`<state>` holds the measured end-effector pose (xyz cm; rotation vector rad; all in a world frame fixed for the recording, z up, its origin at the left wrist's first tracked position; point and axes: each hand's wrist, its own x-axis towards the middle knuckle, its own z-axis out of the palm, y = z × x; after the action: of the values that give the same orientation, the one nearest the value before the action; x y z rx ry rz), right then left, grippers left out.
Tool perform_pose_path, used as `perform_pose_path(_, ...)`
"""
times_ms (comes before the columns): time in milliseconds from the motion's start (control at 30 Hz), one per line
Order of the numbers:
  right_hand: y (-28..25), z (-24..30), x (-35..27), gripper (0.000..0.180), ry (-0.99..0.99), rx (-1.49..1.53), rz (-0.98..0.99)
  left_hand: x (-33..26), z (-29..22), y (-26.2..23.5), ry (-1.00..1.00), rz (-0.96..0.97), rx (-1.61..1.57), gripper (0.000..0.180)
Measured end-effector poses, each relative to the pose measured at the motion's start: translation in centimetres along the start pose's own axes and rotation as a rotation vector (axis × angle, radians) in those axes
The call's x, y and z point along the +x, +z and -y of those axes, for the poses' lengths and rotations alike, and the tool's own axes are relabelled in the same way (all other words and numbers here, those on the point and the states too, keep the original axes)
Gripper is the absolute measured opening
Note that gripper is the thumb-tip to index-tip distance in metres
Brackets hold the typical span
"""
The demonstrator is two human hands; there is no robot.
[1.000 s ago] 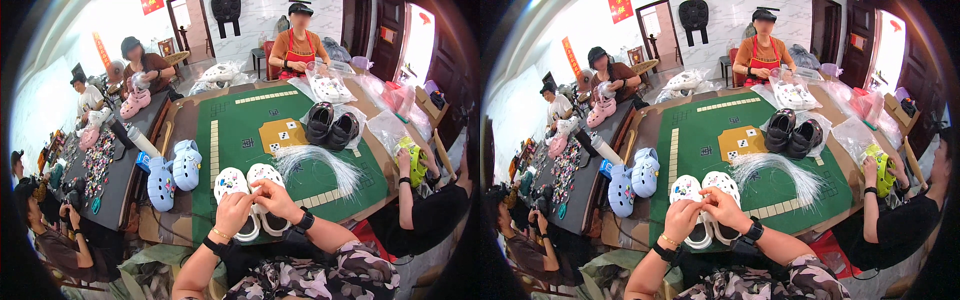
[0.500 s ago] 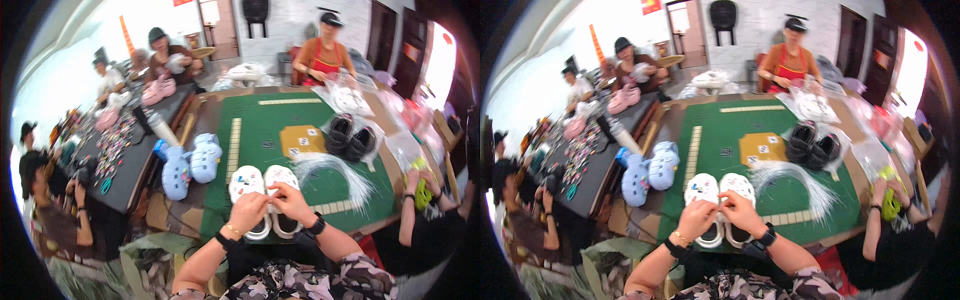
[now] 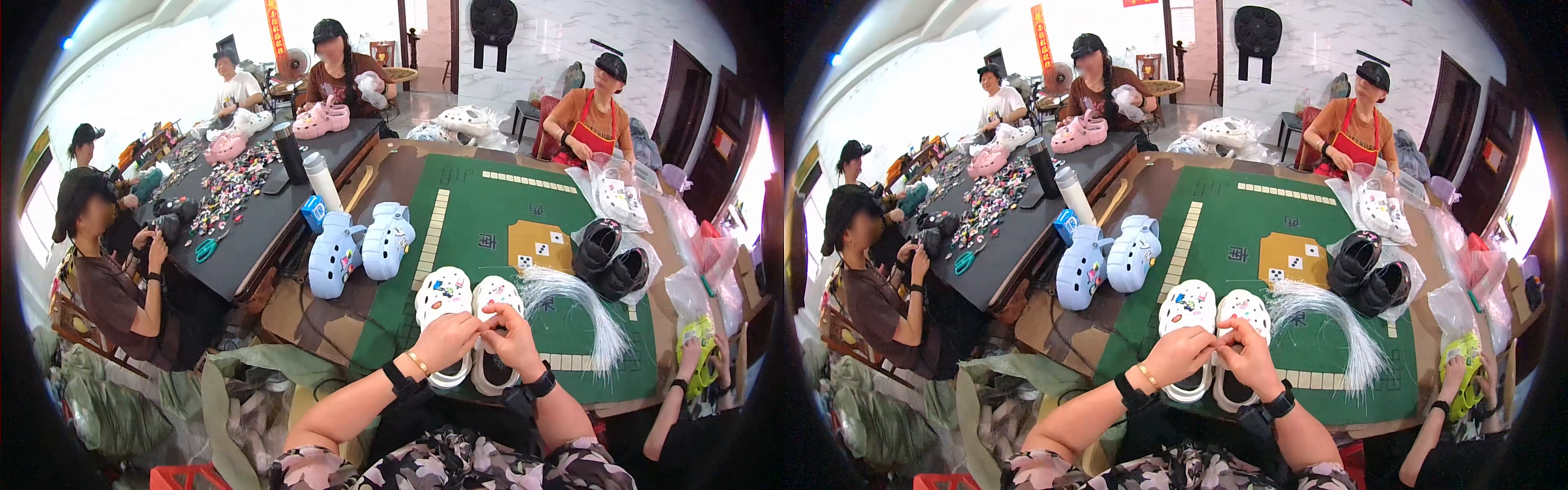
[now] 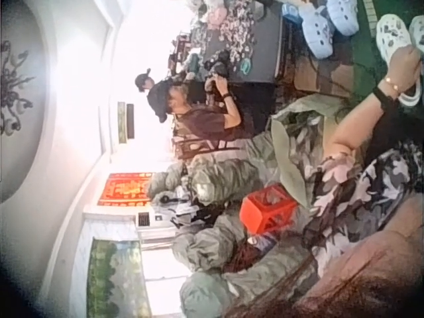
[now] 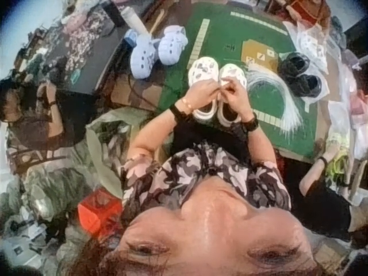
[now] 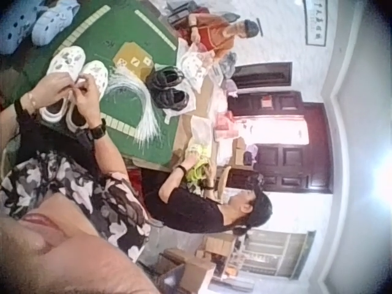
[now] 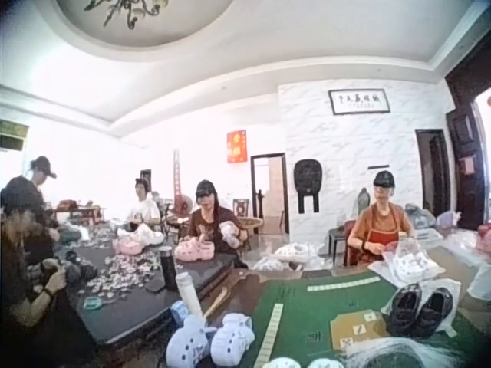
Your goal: Manually attaching decorative charms and straps to plastic clog-style shoes.
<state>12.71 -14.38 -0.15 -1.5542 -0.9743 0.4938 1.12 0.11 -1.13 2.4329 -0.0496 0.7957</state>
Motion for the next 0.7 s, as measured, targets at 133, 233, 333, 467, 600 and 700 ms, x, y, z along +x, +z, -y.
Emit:
perform_pose_path(133,-0.2,-0.8,0.0,0.033,0.053,-0.007,0.012,0.1,0.2,-0.1,-0.046,0.081,-0.037,0.011)
perform_pose_path(233,-0.1,-0.5,0.1,0.032,0.018,-0.039,0.006,0.1,0.3,-0.5,-0.059,0.082,-0.115,0.011)
perform_pose_path(333,0.0,0.0,0.3,0.037,0.023,-0.027,0.009,0.3,-0.2,-0.6,-0.07,0.035,-0.083,0.01)
perform_pose_path(467,0.1,-0.5,0.6,0.038,-0.039,-0.035,-0.035,0.4,-0.2,0.3,-0.048,-0.028,-0.017,0.012)
perform_pose_path(600,0.1,-0.5,0.4,0.037,0.019,0.037,-0.057,0.5,-0.8,0.7,-0.032,-0.033,0.045,0.011)
perform_pose_path(700,0.0,-0.7,0.2,0.036,0.0,0.025,-0.073,0.6,-1.3,0.7,-0.046,-0.009,0.071,0.007)
